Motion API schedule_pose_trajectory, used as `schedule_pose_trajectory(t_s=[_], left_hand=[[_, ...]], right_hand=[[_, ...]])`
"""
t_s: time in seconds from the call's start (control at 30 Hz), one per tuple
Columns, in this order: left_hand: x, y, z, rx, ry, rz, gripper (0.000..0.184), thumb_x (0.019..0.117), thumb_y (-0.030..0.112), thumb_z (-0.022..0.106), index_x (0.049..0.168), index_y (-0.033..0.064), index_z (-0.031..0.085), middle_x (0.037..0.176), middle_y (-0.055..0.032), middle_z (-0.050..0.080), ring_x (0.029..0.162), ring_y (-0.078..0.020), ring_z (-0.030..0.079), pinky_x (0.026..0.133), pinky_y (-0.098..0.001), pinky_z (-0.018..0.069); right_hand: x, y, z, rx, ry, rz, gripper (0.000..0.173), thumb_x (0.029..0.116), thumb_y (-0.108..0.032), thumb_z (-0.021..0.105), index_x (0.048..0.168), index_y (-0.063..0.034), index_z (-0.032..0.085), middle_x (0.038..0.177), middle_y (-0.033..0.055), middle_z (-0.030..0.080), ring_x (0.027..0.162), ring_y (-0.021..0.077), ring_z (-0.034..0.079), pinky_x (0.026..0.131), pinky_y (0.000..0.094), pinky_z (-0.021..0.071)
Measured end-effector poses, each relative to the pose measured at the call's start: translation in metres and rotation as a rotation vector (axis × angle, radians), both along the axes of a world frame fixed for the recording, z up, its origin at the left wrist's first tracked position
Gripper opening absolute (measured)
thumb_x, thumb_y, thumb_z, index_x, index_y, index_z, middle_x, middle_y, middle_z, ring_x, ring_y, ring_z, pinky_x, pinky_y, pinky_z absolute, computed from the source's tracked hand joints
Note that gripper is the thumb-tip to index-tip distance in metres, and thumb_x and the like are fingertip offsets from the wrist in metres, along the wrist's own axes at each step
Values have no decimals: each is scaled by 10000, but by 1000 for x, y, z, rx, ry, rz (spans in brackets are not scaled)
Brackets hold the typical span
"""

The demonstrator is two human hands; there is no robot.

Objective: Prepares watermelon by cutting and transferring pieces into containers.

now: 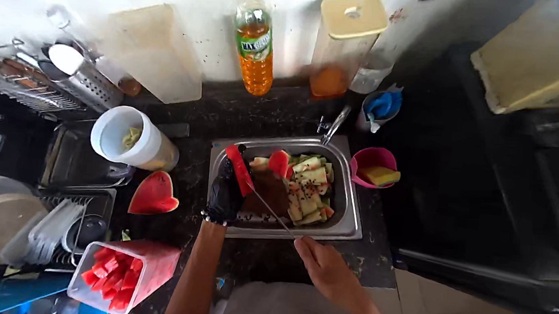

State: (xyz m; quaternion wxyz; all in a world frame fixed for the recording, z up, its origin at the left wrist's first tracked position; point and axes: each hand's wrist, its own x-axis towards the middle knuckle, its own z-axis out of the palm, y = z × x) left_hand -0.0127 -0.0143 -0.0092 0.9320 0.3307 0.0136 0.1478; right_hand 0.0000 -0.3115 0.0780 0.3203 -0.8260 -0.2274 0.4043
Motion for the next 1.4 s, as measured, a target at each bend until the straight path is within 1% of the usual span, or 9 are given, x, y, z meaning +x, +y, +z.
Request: schedule_pose_trajectory(t_s=[0.07,0.23,0.37,0.53,0.7,0.87,0.97,1.27,1.4], left_hand=[[-5,-8,45,143,312,161,424,1113,360,312,1404,153,543,1051,-21,687,893,-106,671,785,-283,589],[-22,8,55,464,263,226,448,1104,290,360,1429,4,471,1159,-65,668,1002,-98,658,910,-297,564],[-26,2,49,331,275,283,419,1031,219,507,1427,84,468,1039,-47,682,879,-123,670,807,-309,584],[-32,-9,34,180,244,372,400,1090,331,369,1462,193,418,1074,-8,664,924,-109,659,833,-305,575],[-26,4,52,128,126,305,390,1089,264,354,1449,142,440,1044,-49,681,895,-142,676,818,-321,584],[-22,17,59,248,13,252,495,1037,376,533,1453,135,415,1089,-41,671,925,-138,676,826,-318,588],[-34,6,95,339,197,320,355,1043,263,452,1376,149,409,998,36,626,836,-45,643,761,-222,571],[-27,12,57,72,43,415,369,1089,278,392,1443,174,404,1080,-26,661,922,-128,674,809,-309,593],[-21,19,65,115,5,381,384,1068,229,409,1421,80,374,1039,-48,666,895,-141,679,810,-315,593]], right_hand=[[-5,5,12,-68,-104,15,652,1056,-629,272,951,-99,637,627,55,531,599,249,591,558,475,486],[-11,17,25,-151,-272,52,685,1048,-640,277,985,-76,660,645,97,600,647,309,658,593,525,524],[-26,27,7,-41,-114,18,630,1063,-605,298,995,-80,640,650,51,548,601,226,588,579,449,495],[-60,35,-9,232,404,-232,518,1112,-457,246,960,-86,574,630,-31,509,499,84,509,479,251,476],[-55,30,12,74,69,-85,592,1085,-553,272,938,-98,623,646,0,520,551,140,534,541,354,478],[-63,40,37,-71,-174,-80,634,1073,-588,262,951,-93,639,642,44,542,607,225,591,577,452,484],[-77,52,40,-133,-243,-104,643,1070,-598,261,979,-84,637,628,54,535,609,251,599,576,464,487],[-109,70,18,254,336,-337,528,1117,-442,254,961,-65,589,644,-23,538,522,84,525,509,263,483],[-100,67,28,52,3,-205,581,1101,-477,283,994,-37,647,686,63,593,607,211,601,602,440,518]])
